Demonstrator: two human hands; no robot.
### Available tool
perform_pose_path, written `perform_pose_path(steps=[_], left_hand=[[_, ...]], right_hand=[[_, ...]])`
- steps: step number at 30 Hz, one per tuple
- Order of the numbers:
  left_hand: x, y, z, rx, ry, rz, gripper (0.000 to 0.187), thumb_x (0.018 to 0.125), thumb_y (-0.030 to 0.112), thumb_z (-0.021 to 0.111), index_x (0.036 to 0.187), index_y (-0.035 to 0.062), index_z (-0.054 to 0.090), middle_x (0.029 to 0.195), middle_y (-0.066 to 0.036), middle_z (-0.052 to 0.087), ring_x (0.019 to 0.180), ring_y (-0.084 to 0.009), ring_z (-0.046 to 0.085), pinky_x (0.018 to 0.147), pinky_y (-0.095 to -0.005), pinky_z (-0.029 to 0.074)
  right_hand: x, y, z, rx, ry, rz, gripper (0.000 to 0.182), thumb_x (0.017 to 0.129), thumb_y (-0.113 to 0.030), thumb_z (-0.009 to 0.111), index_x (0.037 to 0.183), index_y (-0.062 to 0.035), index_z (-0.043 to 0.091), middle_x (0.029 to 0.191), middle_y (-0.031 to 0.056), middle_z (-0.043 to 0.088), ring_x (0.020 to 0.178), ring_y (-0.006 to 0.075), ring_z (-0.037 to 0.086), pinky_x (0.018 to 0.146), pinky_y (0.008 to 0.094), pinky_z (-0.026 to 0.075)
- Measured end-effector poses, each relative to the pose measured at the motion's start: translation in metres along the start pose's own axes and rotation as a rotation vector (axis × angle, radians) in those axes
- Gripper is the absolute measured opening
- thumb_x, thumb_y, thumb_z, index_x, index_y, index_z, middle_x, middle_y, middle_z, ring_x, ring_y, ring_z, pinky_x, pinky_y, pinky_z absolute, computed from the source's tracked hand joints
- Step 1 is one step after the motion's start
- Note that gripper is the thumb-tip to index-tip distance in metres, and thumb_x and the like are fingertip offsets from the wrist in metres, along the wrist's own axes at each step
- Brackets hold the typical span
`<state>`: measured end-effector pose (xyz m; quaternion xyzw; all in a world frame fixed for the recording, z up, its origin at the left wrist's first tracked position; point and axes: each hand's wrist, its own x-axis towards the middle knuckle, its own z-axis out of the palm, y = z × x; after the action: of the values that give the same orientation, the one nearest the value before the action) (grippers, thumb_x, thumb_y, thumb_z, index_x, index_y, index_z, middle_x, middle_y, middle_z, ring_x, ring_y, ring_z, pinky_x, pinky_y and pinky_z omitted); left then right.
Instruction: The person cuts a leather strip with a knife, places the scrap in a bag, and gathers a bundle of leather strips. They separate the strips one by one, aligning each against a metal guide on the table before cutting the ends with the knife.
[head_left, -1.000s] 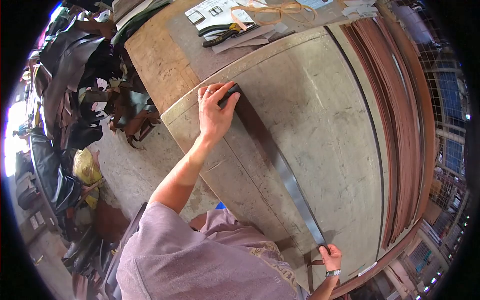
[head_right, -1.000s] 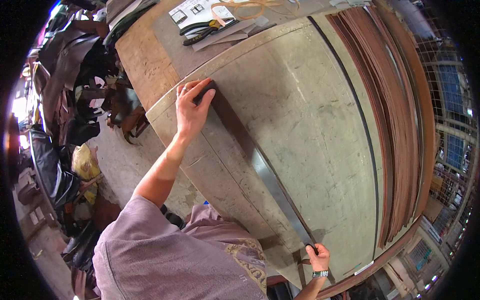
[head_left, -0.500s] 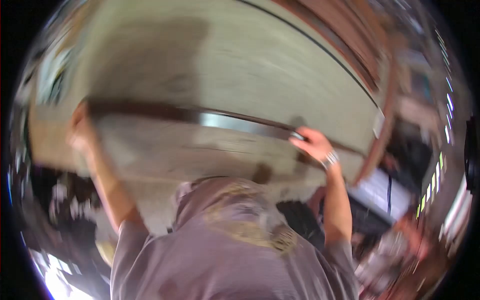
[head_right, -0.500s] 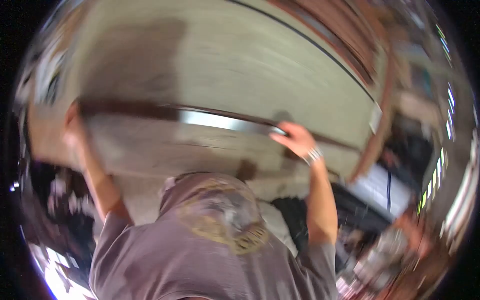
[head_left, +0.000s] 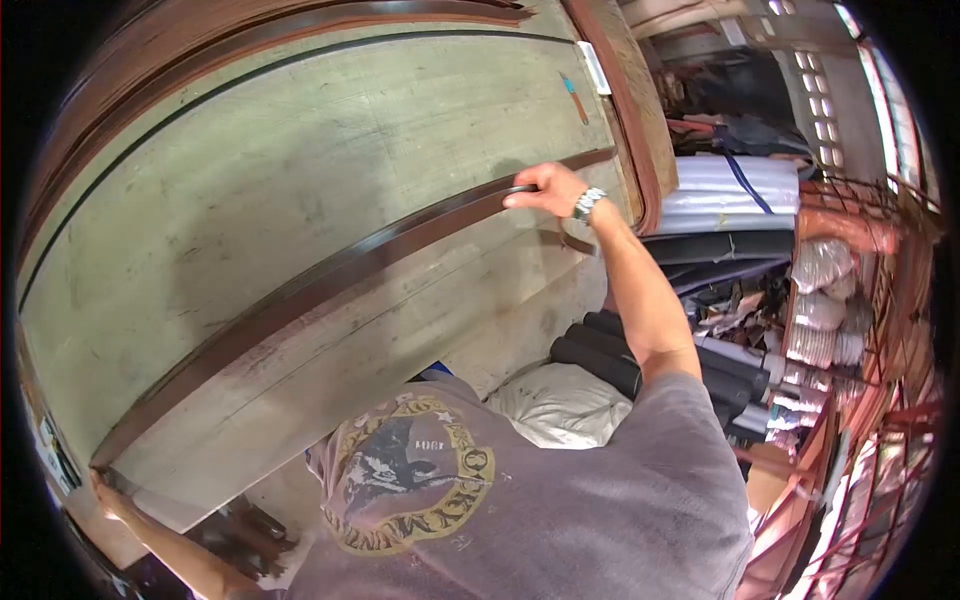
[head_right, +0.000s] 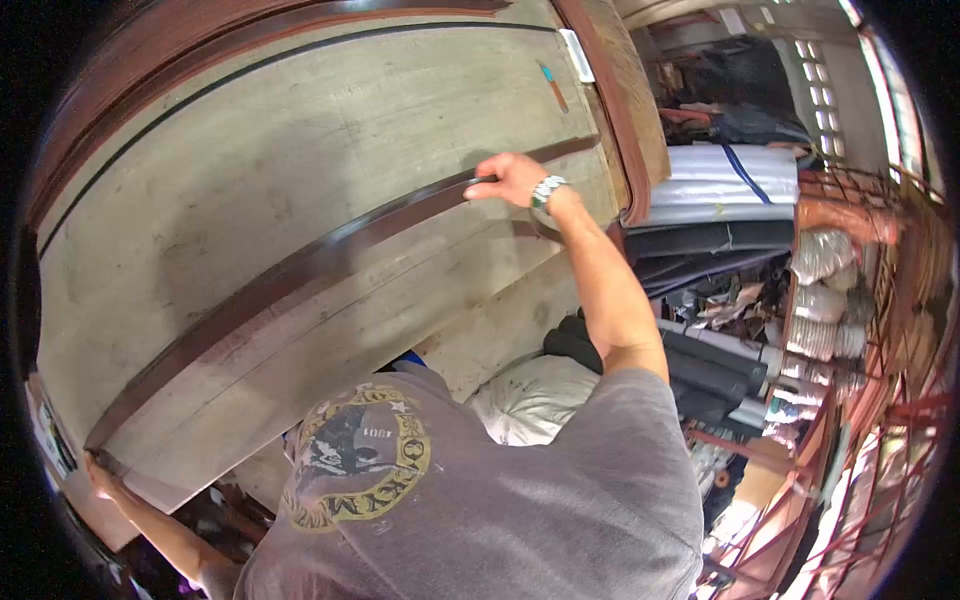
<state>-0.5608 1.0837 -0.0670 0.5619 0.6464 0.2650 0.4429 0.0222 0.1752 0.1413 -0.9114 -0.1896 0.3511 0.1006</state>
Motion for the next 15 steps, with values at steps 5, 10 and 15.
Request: perform_pose_path(steps=[5, 10, 15], left_hand=[[-0.013, 0.038, 0.002, 0.057, -0.065, -0.166, 0.062, 0.099, 0.051, 0.058, 0.145, 0.0093, 0.058, 0.144, -0.007, 0.06, 0.133, -0.0207, 0.05, 0.111, -0.0354, 0.035], [-0.04, 0.054, -0.001, 0.083, -0.08, -0.188, 0.067, 0.099, 0.052, 0.057, 0.15, 0.0095, 0.05, 0.154, -0.008, 0.05, 0.142, -0.0231, 0.043, 0.114, -0.0371, 0.033], [-0.049, 0.059, 0.013, 0.167, 0.004, -0.14, 0.059, 0.103, 0.049, 0.051, 0.147, 0.0096, 0.054, 0.15, -0.007, 0.054, 0.139, -0.0219, 0.048, 0.109, -0.0334, 0.037]], right_hand=[[0.007, 0.128, -0.043, -0.071, -0.018, 0.173, 0.051, 0.086, -0.053, 0.078, 0.088, -0.0022, 0.069, 0.075, 0.0144, 0.065, 0.074, 0.0236, 0.062, 0.072, 0.0401, 0.051], [0.017, 0.192, -0.053, -0.101, 0.077, 0.227, 0.05, 0.086, -0.05, 0.079, 0.099, -0.0027, 0.071, 0.083, 0.0143, 0.068, 0.08, 0.0259, 0.064, 0.078, 0.0398, 0.052], [0.031, 0.222, -0.051, -0.101, 0.023, 0.287, 0.043, 0.087, -0.045, 0.079, 0.092, -0.0033, 0.07, 0.078, 0.0105, 0.065, 0.075, 0.0219, 0.06, 0.073, 0.0377, 0.05]])
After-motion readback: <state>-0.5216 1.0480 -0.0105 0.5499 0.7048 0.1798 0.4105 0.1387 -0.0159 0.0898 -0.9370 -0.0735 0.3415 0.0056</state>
